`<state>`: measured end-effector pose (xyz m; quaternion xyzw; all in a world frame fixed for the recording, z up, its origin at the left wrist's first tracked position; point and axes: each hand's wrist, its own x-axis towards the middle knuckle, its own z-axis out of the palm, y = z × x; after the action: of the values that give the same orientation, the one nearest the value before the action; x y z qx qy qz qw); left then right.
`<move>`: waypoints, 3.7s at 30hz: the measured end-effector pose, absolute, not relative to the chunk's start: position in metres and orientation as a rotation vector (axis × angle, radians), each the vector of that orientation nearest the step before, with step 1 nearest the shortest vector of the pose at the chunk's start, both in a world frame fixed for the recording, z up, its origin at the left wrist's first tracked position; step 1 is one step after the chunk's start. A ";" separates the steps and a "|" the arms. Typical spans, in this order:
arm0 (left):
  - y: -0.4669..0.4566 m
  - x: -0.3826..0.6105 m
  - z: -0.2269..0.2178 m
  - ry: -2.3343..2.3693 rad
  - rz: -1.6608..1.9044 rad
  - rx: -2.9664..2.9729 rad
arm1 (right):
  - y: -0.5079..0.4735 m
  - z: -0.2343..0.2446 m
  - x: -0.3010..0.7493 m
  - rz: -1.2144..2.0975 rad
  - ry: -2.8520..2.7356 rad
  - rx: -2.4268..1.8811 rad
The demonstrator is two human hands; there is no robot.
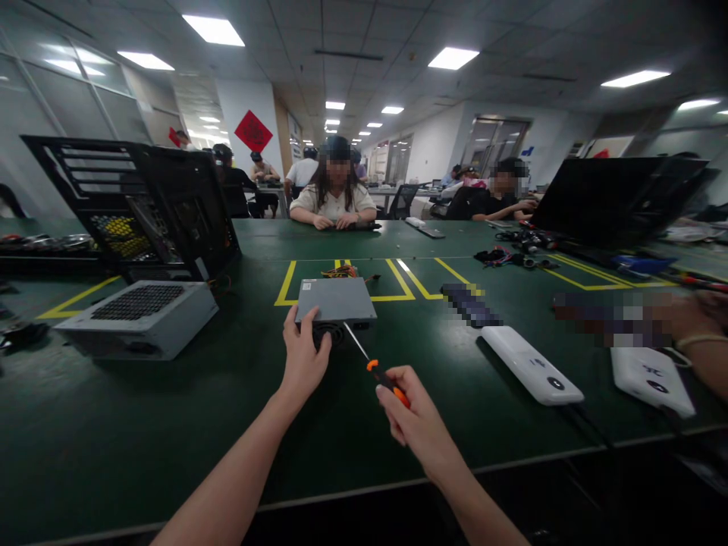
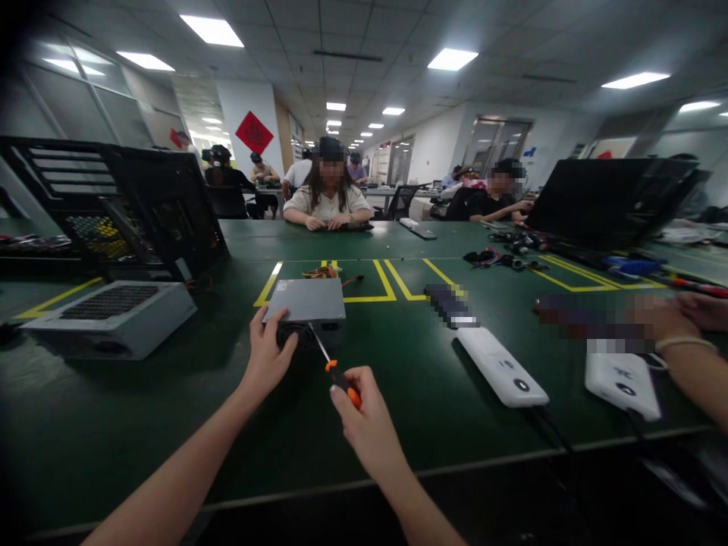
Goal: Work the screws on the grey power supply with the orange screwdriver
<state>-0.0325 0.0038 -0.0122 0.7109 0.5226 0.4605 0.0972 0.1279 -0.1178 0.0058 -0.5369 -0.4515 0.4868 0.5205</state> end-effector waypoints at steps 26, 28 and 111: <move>0.003 -0.032 -0.012 1.538 1.372 2.122 | -0.112 0.000 0.103 1.548 -0.400 -0.982; 0.004 -0.032 -0.013 1.545 1.372 2.137 | -0.111 0.002 0.099 1.543 -0.345 -0.945; -0.006 -0.006 -0.002 0.895 1.012 0.987 | -0.103 0.016 0.083 1.798 0.167 -0.690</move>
<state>-0.0059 -0.0057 -0.0018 0.4380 0.3970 0.4490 0.6700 0.0832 -0.1029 0.0161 -0.2939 0.0711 0.7653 0.5683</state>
